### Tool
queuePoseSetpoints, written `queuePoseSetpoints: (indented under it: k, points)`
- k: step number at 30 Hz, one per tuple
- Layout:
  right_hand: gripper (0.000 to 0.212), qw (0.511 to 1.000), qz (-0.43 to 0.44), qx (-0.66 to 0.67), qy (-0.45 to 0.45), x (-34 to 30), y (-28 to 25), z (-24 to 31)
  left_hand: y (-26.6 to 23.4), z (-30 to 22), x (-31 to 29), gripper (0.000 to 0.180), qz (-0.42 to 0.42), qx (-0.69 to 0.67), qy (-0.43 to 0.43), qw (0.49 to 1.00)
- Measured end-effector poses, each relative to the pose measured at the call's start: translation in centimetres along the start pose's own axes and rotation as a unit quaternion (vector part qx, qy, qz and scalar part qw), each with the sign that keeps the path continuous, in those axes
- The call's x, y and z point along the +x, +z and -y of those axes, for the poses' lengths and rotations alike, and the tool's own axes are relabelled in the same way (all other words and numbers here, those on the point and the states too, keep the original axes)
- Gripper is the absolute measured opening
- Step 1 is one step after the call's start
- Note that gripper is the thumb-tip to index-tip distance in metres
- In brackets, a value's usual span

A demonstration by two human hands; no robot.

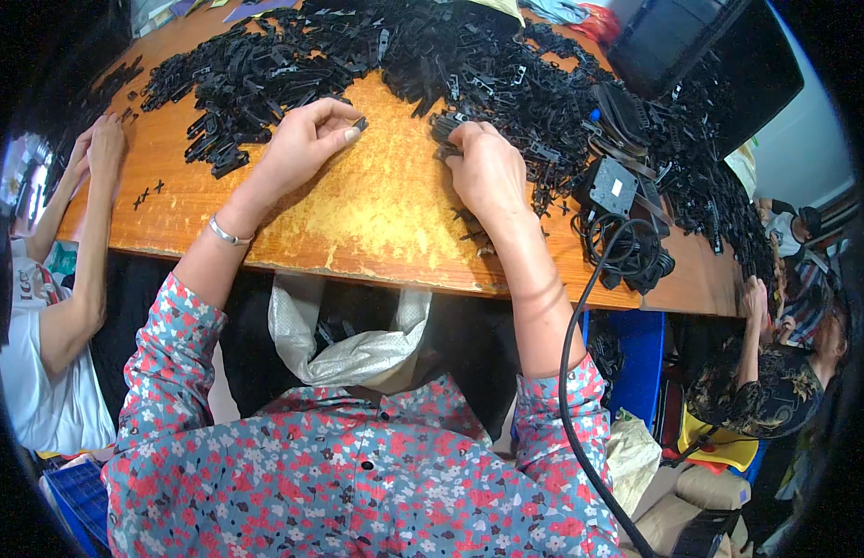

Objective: The person assembles small plastic components by picking up individual pieces from the table, fitting them together by hand, and dropping the assembled parts into a bag.

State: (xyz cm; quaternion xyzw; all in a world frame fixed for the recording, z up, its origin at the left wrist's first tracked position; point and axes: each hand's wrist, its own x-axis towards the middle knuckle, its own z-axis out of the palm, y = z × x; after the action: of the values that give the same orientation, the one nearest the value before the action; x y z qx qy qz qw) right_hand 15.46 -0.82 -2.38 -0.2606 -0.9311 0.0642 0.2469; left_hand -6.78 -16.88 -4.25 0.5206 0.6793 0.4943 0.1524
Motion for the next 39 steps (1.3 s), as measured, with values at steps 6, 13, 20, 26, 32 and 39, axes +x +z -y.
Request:
queuePoseSetpoints:
  k: [6, 13, 20, 26, 32, 39]
  points:
    - [0.019, 0.99, -0.006, 0.13, 0.049, -0.5, -0.3, -0.7, -0.2, -0.5, -0.2, 0.027, 0.059, -0.222, -0.07, 0.971]
    - [0.02, 0.999, 0.027, -0.001, 0.018, -1.4, -0.5, 0.7, 0.6, -3.2, -1.3, 0.029, 0.104, -0.302, -0.139, 0.937]
    - [0.027, 0.992, -0.01, 0.117, 0.045, -1.4, -1.8, 1.2, 1.7, -3.0, -2.4, 0.032, 0.14, -0.331, -0.128, 0.924]
    - [0.03, 0.959, 0.046, 0.258, 0.104, -1.6, -1.2, 0.9, 1.9, -3.2, -2.4, 0.032, 0.141, -0.35, -0.141, 0.915]
    - [0.041, 0.913, 0.099, 0.393, 0.051, -2.9, -1.1, 4.2, 1.8, -2.6, -2.7, 0.033, 0.149, -0.381, -0.147, 0.901]
    - [0.033, 0.931, 0.089, 0.354, 0.025, -3.2, -0.4, 4.4, 1.6, -2.6, -2.7, 0.032, 0.193, -0.374, -0.143, 0.896]
